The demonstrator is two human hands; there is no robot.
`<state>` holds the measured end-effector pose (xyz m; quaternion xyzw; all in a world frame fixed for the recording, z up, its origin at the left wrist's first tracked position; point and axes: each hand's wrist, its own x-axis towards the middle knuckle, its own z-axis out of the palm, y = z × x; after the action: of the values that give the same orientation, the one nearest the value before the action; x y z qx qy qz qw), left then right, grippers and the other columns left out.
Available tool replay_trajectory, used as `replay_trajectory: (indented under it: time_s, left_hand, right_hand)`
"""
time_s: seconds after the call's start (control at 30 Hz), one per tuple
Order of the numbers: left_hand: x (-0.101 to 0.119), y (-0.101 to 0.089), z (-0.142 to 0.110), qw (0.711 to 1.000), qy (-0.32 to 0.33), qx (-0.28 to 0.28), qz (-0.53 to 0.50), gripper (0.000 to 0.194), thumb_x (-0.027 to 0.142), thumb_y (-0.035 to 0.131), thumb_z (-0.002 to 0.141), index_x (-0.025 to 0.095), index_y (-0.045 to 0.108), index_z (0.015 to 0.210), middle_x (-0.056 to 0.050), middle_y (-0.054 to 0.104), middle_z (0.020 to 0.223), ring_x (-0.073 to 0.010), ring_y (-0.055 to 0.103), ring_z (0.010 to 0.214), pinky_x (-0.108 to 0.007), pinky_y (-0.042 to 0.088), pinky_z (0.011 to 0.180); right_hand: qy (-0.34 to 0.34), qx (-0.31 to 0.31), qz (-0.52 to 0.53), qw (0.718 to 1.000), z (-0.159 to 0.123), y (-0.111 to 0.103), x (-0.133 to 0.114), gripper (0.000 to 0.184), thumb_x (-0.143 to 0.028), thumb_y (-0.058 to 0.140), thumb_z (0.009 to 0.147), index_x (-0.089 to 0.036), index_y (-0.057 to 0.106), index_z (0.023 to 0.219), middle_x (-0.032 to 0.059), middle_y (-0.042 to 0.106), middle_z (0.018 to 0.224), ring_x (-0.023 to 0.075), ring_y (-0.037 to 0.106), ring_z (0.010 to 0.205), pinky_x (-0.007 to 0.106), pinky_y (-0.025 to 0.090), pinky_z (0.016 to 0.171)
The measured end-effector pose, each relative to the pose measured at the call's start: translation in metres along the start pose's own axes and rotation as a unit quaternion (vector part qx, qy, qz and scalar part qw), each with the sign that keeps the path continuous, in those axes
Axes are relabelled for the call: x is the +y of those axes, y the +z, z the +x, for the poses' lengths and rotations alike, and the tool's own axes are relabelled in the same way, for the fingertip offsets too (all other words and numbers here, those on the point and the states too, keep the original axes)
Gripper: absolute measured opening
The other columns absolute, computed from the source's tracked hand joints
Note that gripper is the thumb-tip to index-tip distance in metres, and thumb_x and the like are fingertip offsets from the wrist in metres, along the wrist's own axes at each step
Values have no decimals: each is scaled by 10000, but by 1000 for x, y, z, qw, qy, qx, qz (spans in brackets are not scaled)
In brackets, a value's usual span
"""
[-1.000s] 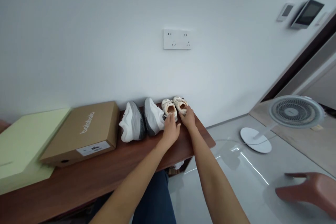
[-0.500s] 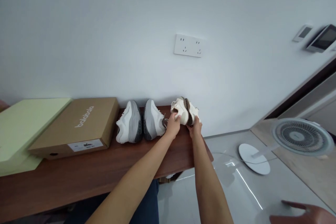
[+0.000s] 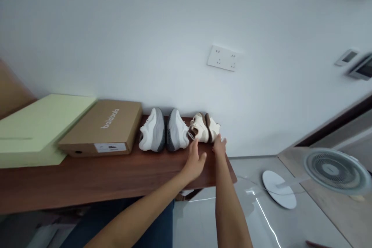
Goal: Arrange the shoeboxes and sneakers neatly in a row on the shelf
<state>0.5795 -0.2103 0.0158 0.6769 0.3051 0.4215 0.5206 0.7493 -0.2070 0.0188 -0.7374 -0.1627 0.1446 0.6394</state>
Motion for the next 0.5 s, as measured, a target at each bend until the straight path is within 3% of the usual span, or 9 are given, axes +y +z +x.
replay_trajectory:
  time_s: [0.07, 0.13, 0.17, 0.23, 0.3, 0.37, 0.43, 0.5]
  left_hand:
    - [-3, -53, -55, 996, 71, -55, -11, 703, 248, 537, 878, 221, 274, 1529, -174, 340, 1550, -282, 430, 1374, -469, 425, 1079]
    - [-9, -119, -103, 992, 99, -69, 43, 647, 273, 531, 896, 276, 326, 1509, -152, 390, 1526, -268, 481, 1336, -449, 476, 1034]
    - [-13, -153, -121, 990, 98, -34, 95, 597, 284, 538, 896, 288, 390, 1475, -141, 429, 1501, -269, 452, 1361, -466, 437, 1075]
    - [-21, -218, -142, 975, 74, 116, 172, 575, 321, 560, 888, 278, 425, 1446, -138, 450, 1482, -276, 414, 1388, -506, 354, 1132]
    - [-28, -271, -144, 943, 17, 271, 190, 657, 380, 591, 868, 245, 367, 1471, -153, 404, 1509, -285, 373, 1412, -513, 317, 1149]
    - [-35, -309, -132, 917, -59, 368, 146, 725, 442, 594, 860, 219, 310, 1489, -171, 357, 1533, -283, 365, 1418, -481, 331, 1143]
    - [-40, -333, -113, 902, -131, 396, 108, 727, 476, 577, 865, 182, 317, 1476, -198, 349, 1531, -285, 367, 1418, -446, 333, 1143]
    - [-43, -347, -92, 898, -176, 379, 136, 724, 466, 583, 860, 103, 353, 1442, -256, 372, 1499, -318, 357, 1420, -452, 296, 1158]
  right_hand:
    - [-13, 35, -24, 999, -28, -5, 3, 746, -607, 419, 860, -176, 340, 1464, 139, 641, 1155, 255, 671, 939, 388, 556, 813]
    - [-65, 97, -17, 993, -72, -7, 15, 729, -608, 369, 892, -195, 279, 1486, 137, 591, 1235, 241, 648, 992, 387, 546, 844]
    - [-94, 110, -4, 989, -100, -5, 23, 707, -596, 359, 906, -215, 257, 1493, 131, 569, 1258, 235, 642, 991, 397, 543, 847]
    - [-153, 98, 23, 983, -166, 9, 37, 643, -554, 364, 931, -236, 274, 1483, 129, 535, 1279, 224, 629, 987, 414, 536, 857]
    - [-207, 11, 25, 978, -235, 38, 38, 635, -511, 423, 932, -236, 283, 1486, 140, 528, 1273, 236, 613, 1029, 446, 519, 896]
    - [-266, -100, -2, 959, -289, 80, 24, 648, -483, 511, 903, -233, 336, 1474, 166, 488, 1343, 284, 555, 1172, 502, 480, 965]
    - [-320, -170, -34, 932, -317, 129, -3, 545, -460, 555, 886, -249, 489, 1384, 157, 406, 1452, 327, 422, 1335, 568, 373, 1075]
    - [-342, -218, -50, 913, -322, 175, -31, 436, -438, 554, 892, -267, 591, 1291, 117, 335, 1528, 341, 307, 1421, 597, 265, 1141]
